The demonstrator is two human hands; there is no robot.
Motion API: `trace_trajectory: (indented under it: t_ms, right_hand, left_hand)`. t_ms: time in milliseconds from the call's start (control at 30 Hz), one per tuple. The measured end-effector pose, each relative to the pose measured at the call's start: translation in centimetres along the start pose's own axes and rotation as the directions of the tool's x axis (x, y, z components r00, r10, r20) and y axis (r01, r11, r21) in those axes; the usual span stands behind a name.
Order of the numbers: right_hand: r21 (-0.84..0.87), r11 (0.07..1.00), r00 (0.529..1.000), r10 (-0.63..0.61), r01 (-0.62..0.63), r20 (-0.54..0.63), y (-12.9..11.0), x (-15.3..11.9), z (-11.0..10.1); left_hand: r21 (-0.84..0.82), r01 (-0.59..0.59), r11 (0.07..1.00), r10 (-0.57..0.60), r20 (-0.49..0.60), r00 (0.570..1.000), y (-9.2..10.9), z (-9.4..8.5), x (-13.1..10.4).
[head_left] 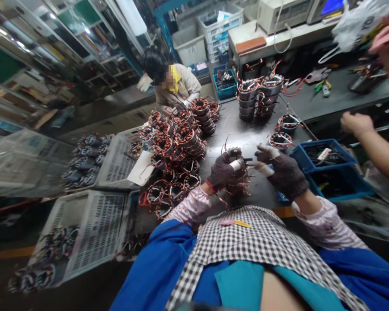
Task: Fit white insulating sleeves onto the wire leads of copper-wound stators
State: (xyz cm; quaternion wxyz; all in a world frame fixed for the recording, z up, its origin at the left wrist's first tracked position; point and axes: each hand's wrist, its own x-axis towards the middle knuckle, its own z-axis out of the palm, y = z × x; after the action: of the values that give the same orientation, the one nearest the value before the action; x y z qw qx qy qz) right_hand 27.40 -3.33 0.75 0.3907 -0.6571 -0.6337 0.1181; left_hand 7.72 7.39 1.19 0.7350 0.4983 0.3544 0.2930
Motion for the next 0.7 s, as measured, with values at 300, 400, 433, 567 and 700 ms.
trace_trajectory:
  t_ms: [300, 400, 433, 567, 700]
  right_hand:
    - [0.447, 0.828, 0.929, 0.371, -0.338, 0.016, 4.1, -2.4, 1.0]
    - [0.4, 0.84, 0.925, 0.376, -0.367, 0.059, 6.2, -3.8, 2.3]
    - [0.371, 0.861, 0.933, 0.355, -0.348, 0.051, 6.7, -3.9, 2.8]
    - [0.377, 0.858, 0.936, 0.331, -0.35, 0.116, 7.4, -3.0, 4.4]
    - [0.436, 0.777, 0.891, 0.394, -0.455, 0.227, 7.8, -2.0, 4.5]
  left_hand:
    - [-0.123, 0.079, 0.989, -0.089, -0.081, 0.993, 0.4, -0.7, -0.4]
    - [-0.168, 0.083, 0.982, -0.099, -0.095, 0.991, 0.4, -0.7, -0.5]
    - [-0.164, 0.086, 0.983, -0.102, -0.093, 0.99, 0.3, -0.7, -0.5]
    - [-0.107, 0.059, 0.993, -0.072, -0.125, 0.99, -0.2, -0.6, -0.3]
    - [-0.091, 0.026, 0.995, -0.043, -0.183, 0.982, -0.6, -0.3, -0.2]
